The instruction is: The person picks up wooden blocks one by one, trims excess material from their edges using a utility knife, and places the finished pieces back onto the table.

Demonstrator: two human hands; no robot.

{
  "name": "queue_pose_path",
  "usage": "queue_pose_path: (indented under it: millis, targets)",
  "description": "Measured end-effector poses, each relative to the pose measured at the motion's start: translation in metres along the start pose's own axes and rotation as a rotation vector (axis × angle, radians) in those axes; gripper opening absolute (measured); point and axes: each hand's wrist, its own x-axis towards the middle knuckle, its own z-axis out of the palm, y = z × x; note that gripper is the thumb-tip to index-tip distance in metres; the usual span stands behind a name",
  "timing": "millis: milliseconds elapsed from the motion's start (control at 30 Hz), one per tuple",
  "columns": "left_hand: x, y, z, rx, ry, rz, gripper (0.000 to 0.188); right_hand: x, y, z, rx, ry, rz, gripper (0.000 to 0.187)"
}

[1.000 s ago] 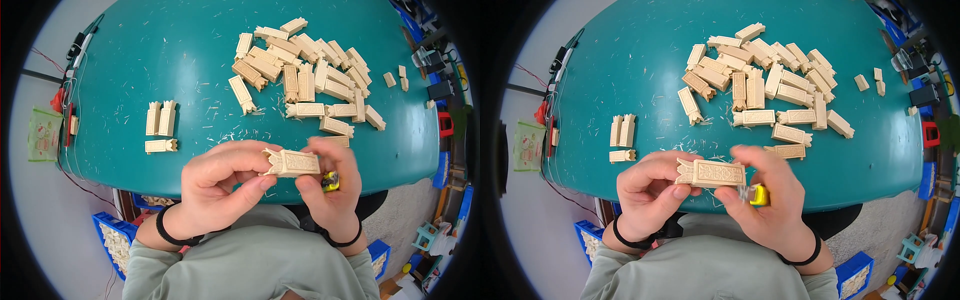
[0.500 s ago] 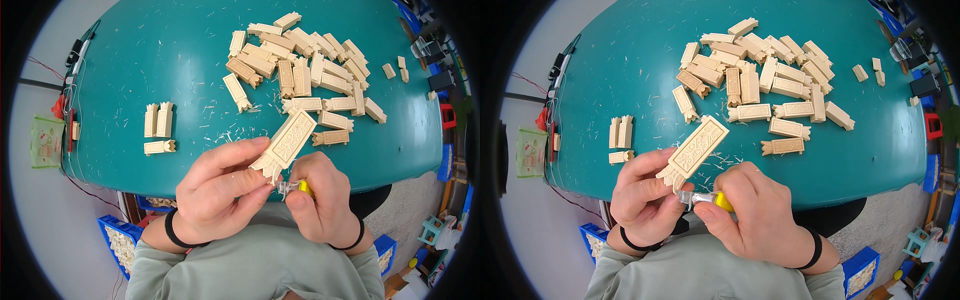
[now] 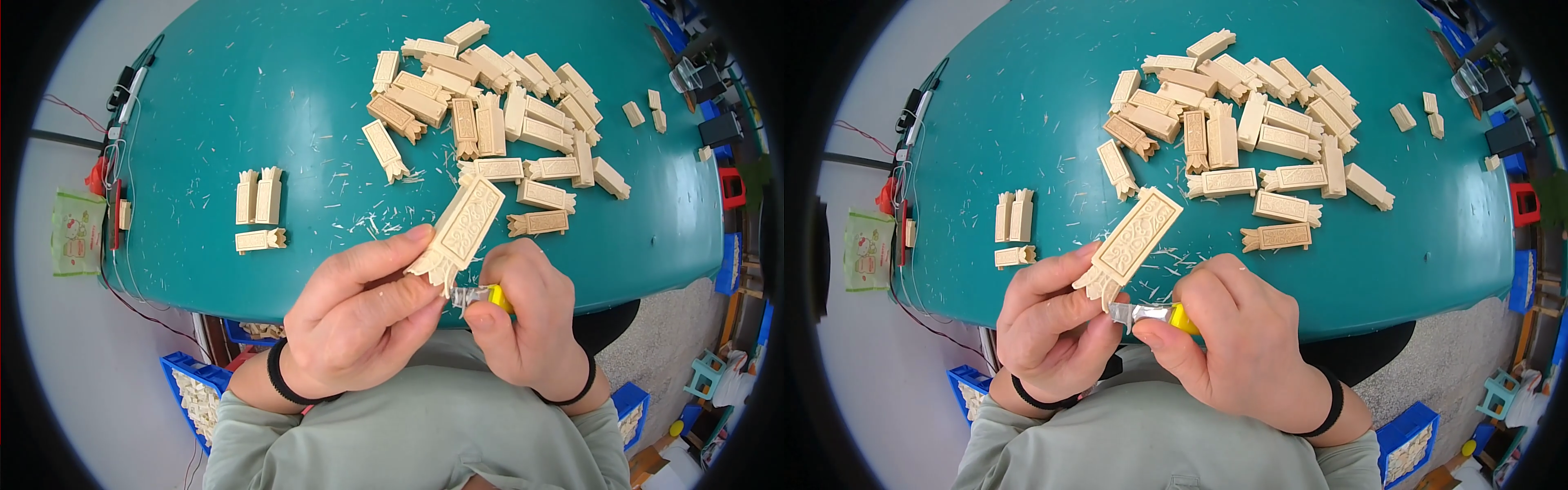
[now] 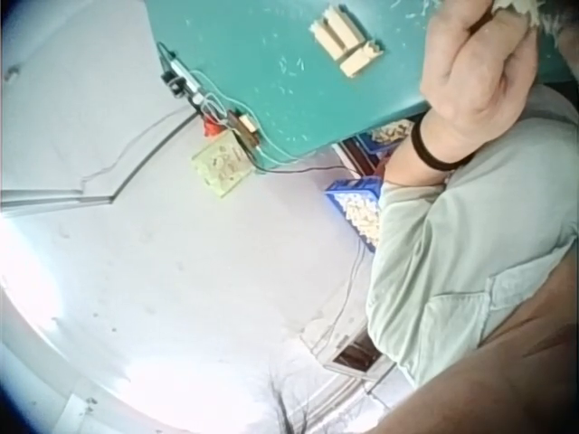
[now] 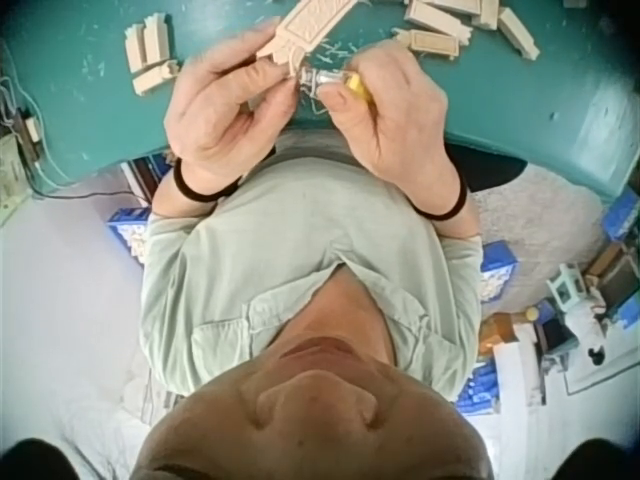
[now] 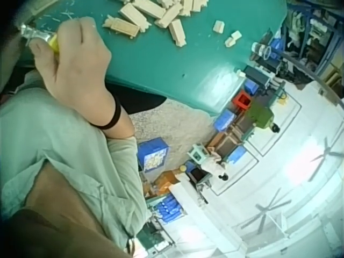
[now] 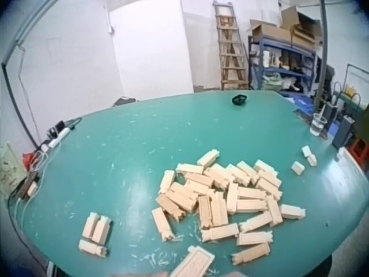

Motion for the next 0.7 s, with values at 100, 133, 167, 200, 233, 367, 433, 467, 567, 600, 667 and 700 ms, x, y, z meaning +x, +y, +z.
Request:
queue_pose_path:
  millis: [100, 133, 167, 200, 233, 367, 433, 467, 567, 600, 667, 700]
  targets:
    - [0.003, -0.001, -0.001, 0.092, -0.023, 0.075, 0.027, 0.001, 0.001, -0.002, -0.033, -0.007, 0.042, 0.029]
    - [0.004, -0.002, 0.000, 0.088, -0.010, 0.081, 0.026, 0.001, 0.001, -0.002, -0.034, -0.007, 0.042, 0.029]
    - [0.004, -0.003, 0.001, 0.085, 0.002, 0.087, 0.026, 0.000, 0.001, -0.002, -0.017, -0.008, 0.045, 0.028]
    - [0.004, -0.004, 0.000, 0.084, 0.003, 0.087, 0.026, 0.000, 0.000, -0.002, -0.001, -0.008, 0.049, 0.028]
    - [0.003, -0.004, -0.001, 0.054, -0.036, 0.065, 0.027, 0.000, 0.000, -0.003, -0.001, -0.009, 0.049, 0.028]
    - [0.003, -0.007, 0.002, -0.015, 0.039, 0.029, 0.026, -0.003, 0.001, -0.003, 0.154, -0.019, 0.105, 0.027]
    - [0.002, -0.008, 0.004, -0.097, 0.046, -0.007, 0.026, -0.005, 0.003, -0.005, 0.219, -0.012, 0.142, 0.027]
    - [0.002, -0.008, 0.004, -0.181, 0.051, -0.044, 0.026, -0.006, 0.004, -0.007, 0.361, -0.007, 0.234, 0.027]
    - [0.002, -0.008, 0.005, -0.361, 0.002, -0.127, 0.025, -0.004, 0.002, -0.007, 0.641, 0.022, 0.409, 0.024]
    - [0.001, -0.009, 0.005, -0.365, 0.000, -0.126, 0.025, -0.002, 0.000, -0.006, 0.781, 0.045, 0.491, 0.022]
    - [-0.004, -0.013, 0.006, -0.482, -0.038, -0.182, 0.021, 0.001, -0.003, -0.003, 0.744, 0.072, 0.524, 0.019]
    - [-0.005, -0.013, 0.006, -0.487, -0.041, -0.182, 0.021, 0.002, -0.003, -0.003, 0.709, 0.096, 0.556, 0.016]
